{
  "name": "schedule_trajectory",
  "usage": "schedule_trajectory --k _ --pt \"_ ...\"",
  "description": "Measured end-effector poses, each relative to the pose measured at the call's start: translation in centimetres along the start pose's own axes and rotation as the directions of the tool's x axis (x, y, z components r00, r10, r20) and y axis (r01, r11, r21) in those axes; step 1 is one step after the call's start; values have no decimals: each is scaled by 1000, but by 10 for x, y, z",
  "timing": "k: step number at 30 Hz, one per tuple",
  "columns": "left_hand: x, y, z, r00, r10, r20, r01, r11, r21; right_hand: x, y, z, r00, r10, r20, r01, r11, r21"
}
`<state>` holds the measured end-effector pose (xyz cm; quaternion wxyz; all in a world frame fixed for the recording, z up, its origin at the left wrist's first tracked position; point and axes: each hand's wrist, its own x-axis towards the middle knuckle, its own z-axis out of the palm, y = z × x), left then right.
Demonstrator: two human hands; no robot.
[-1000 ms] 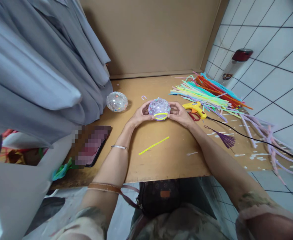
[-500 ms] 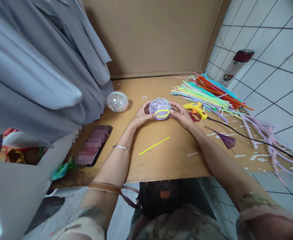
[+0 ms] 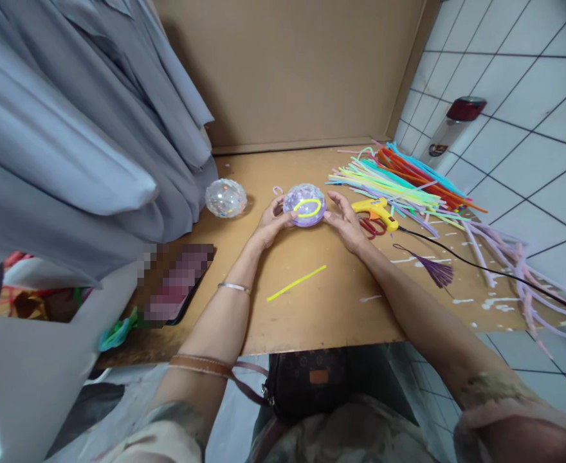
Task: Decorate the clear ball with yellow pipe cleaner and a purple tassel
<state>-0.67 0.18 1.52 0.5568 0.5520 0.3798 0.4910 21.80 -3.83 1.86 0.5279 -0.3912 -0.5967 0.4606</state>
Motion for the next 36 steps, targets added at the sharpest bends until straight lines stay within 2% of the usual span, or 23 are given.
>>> schedule_trajectory --k 4,9,13,19,28,31,36 --pt "0 1 5 999 -34 -19 33 998 -51 -4 -4 10 996 -58 -68 57 998 -24" --pt "-5 5 13 999 -24 43 28 994 -105 -1 -1 19 991 -43 -129 42 999 -13" --pt "-8 6 20 996 2 90 14 986 -169 2 -1 23 996 -33 -85 33 999 8" --pt "-7 1 34 999 -20 37 29 965 -259 -1 -8 29 993 -67 -98 64 997 -33" --pt "-13 -7 52 998 -53 45 63 966 -250 -5 -9 18 967 -119 -226 94 988 -120" --pt "-15 -8 53 997 -43 66 57 972 -228 -4 -13 16 964 -146 -221 112 981 -157" --pt "-16 -5 49 995 24 97 -6 983 -182 -1 -21 12 964 -162 -210 139 983 -119"
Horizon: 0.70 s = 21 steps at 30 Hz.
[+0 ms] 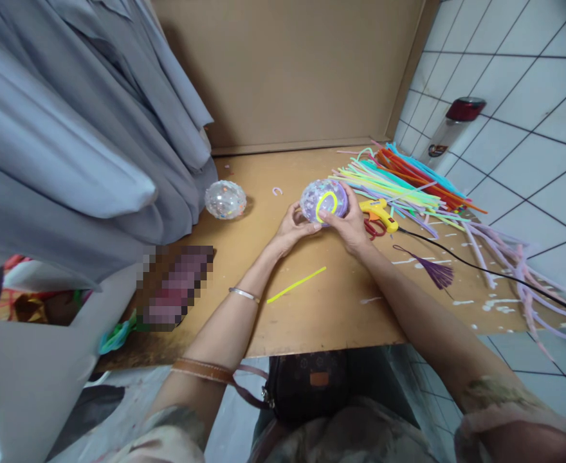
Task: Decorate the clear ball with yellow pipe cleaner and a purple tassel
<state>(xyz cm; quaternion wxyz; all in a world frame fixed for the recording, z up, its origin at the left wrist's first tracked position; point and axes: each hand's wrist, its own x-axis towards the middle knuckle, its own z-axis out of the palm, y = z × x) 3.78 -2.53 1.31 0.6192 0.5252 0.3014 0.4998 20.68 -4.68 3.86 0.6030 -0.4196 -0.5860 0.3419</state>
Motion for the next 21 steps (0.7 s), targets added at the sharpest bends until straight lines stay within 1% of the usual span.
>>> schedule_trajectory --k 2,5,8,11,14,16,18,19,21 --pt "2 2 -4 999 30 14 -31 999 17 1 -4 -3 999 26 21 -27 1000 11" --pt "6 6 -12 999 46 -4 -46 999 3 0 -9 -7 989 100 110 -103 995 20" --pt "8 13 -20 999 44 -22 -44 999 -6 -2 -14 -9 966 165 200 -158 986 -50" --pt "8 20 -24 998 70 -6 -70 995 67 -4 -19 -8 944 175 278 -144 981 -128" --pt "6 27 -26 993 109 38 -114 980 165 -5 -23 -7 921 169 350 -110 977 -182" --pt "5 30 -26 992 99 84 -114 973 203 -4 -24 -7 914 165 370 -94 975 -201" --pt "4 30 -25 990 64 122 -90 971 223 -4 -23 -7 913 149 380 -80 978 -191" --pt "3 30 -24 990 49 129 -77 971 227 -4 -22 -7 913 139 383 -74 981 -182" --pt "2 28 -21 994 36 106 -59 974 219 -4 -19 -7 918 134 373 -77 983 -164"
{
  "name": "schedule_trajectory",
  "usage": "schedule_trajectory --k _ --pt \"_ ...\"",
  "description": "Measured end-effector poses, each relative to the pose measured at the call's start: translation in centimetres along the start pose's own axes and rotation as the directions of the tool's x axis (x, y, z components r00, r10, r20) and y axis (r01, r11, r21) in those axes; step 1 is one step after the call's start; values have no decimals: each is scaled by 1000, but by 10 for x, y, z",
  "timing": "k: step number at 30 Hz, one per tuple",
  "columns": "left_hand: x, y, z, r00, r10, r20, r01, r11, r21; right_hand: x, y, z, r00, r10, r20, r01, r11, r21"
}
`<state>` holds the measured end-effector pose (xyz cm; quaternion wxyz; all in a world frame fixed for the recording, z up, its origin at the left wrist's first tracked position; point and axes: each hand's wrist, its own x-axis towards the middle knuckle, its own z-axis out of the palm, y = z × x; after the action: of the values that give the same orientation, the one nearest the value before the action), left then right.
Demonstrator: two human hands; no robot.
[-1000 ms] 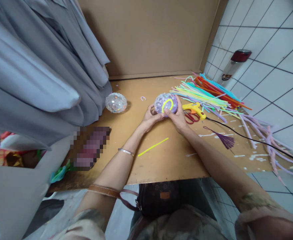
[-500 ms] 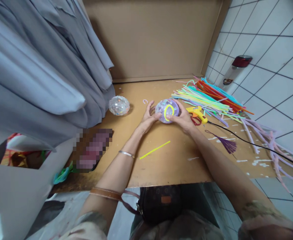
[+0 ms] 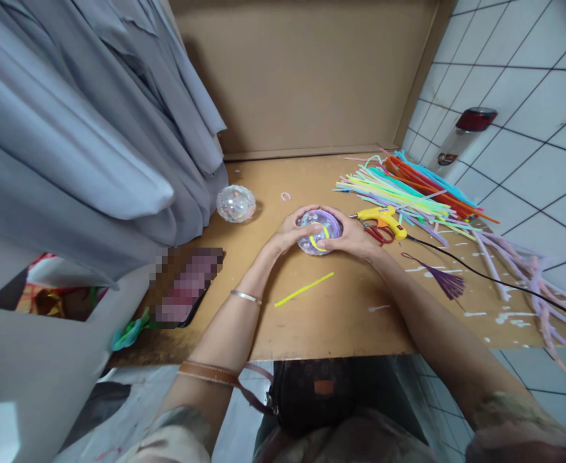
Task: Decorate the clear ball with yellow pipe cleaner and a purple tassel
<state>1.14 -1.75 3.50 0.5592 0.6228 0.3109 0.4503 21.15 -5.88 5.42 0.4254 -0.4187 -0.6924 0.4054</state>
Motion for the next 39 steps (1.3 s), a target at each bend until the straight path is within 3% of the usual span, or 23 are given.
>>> schedule_trajectory --k 6,14,19,23,29,39 --pt "-1 -2 9 986 -60 -155 44 993 -107 1 8 2 995 65 -73 -50 980 192" --pt "11 -11 -1 941 -97 -324 23 974 -224 0 11 7 997 -14 -77 34 967 254" --pt "12 -8 -2 953 -97 -288 15 961 -277 -2 9 12 976 -187 -113 193 980 49" --pt "8 -2 8 919 -132 -372 18 955 -295 -2 15 14 929 -359 -86 335 918 -211" --pt "8 -2 8 903 -159 -400 26 948 -317 -1 30 20 883 -446 -145 390 870 -301" --pt "11 -5 7 898 -124 -423 -17 949 -316 -3 30 26 776 -609 -163 484 741 -465"
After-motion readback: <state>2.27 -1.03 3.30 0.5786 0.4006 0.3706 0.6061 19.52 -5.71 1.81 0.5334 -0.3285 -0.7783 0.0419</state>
